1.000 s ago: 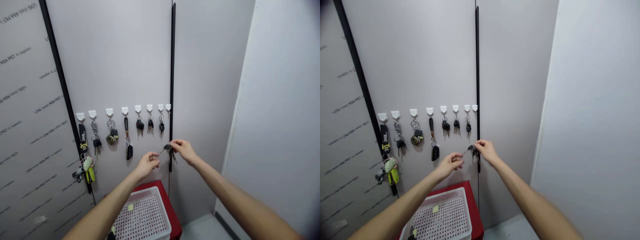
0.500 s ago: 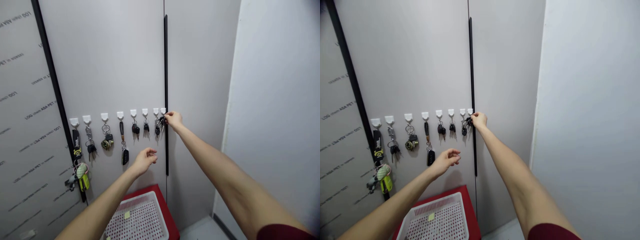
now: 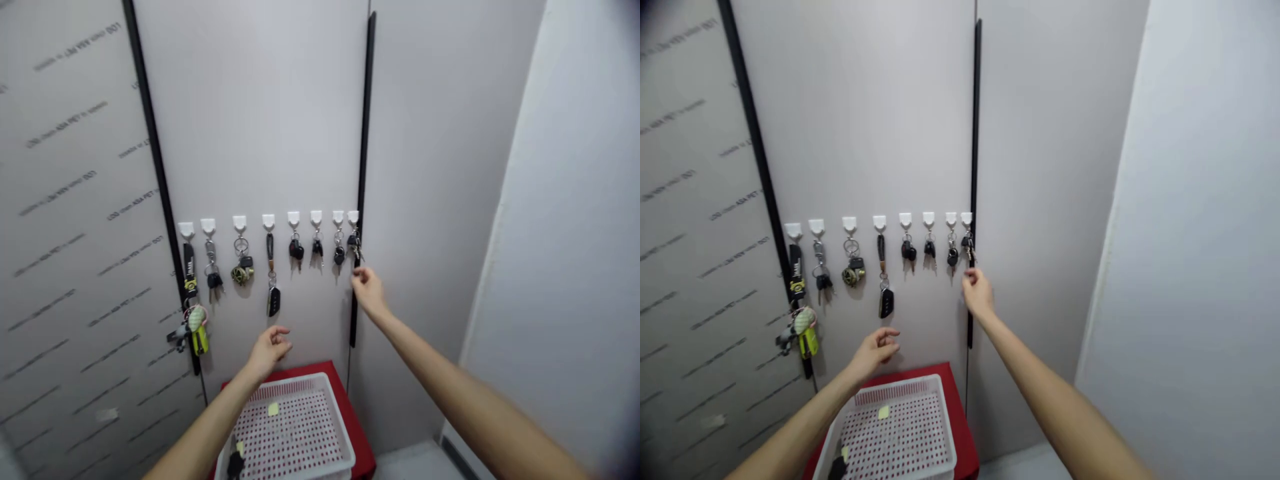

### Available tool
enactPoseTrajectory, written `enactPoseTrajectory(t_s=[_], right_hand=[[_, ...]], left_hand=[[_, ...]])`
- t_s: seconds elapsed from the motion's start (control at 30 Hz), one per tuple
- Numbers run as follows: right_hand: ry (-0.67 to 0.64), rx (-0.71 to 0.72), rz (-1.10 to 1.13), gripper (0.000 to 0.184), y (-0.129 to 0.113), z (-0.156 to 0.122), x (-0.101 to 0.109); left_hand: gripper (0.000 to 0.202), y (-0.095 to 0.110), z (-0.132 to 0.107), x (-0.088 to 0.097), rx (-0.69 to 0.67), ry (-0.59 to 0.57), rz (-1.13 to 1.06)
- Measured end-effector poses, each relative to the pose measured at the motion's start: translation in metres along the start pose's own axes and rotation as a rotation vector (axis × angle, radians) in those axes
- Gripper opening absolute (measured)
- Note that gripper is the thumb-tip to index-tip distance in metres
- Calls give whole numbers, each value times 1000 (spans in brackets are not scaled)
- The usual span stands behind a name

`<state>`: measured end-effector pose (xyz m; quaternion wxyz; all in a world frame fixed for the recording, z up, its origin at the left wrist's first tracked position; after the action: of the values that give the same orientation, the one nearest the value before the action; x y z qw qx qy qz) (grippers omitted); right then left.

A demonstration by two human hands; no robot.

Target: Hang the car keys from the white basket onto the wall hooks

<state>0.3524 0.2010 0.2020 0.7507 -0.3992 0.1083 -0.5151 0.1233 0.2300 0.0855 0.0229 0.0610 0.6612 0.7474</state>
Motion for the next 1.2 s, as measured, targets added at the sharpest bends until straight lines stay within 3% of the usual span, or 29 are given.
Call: enactPoseTrajectory(t_s=[0.1,0.17,0.23,0.37,0.43,0.5,0.67,0.8,0.83,0.9,0.97,1.03,1.2], right_hand=[[-565,70,79,45,-9,-84,-68],[-746,122,179,60,-36,-123,-87],[-731,177,326,67,-79,-130,-85],[-512,231,700,70,-169,-105,-48],[-457,223,815,71,-194,-96,-36],[-457,211,857,71,-206,-94,-35],[-498,210,861,70,-209,-103,-44],[-541,175,782,68,-196,-108,-65],[-556,157,734,64,-190,-109,-74],[-545,120,620,52,-177,-106,-91],[-457,110,521,42,-169,-98,-101],[-363,135,463,39,-171,-89,-110],[-276,114,325,31,-183,-78,-136]], left_hand=[[36,-7,3,43,-20,168,19],[49,20,0,67,-124,252,6],[61,69,-12,83,-296,293,-34],[74,165,-48,99,-601,297,-124],[75,191,-60,103,-668,291,-155],[74,201,-65,106,-698,284,-178],[74,199,-64,106,-712,266,-172],[72,177,-49,114,-654,280,-78],[70,168,-42,123,-625,327,-46],[64,147,-29,154,-561,525,9],[58,129,-22,190,-503,800,54],[54,116,-12,207,-444,934,111],[31,108,27,186,-277,769,231]])
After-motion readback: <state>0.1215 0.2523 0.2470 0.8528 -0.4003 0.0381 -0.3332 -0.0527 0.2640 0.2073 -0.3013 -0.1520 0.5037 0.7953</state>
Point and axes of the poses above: each hand's wrist, its own z-axis towards the middle knuckle, its own x-axis out of the back of the hand, y = z × x, the point moved 10 cm from there along z, towards the middle knuckle, and after that the axes turned 12 degrees about y, right-handed, at the moved point
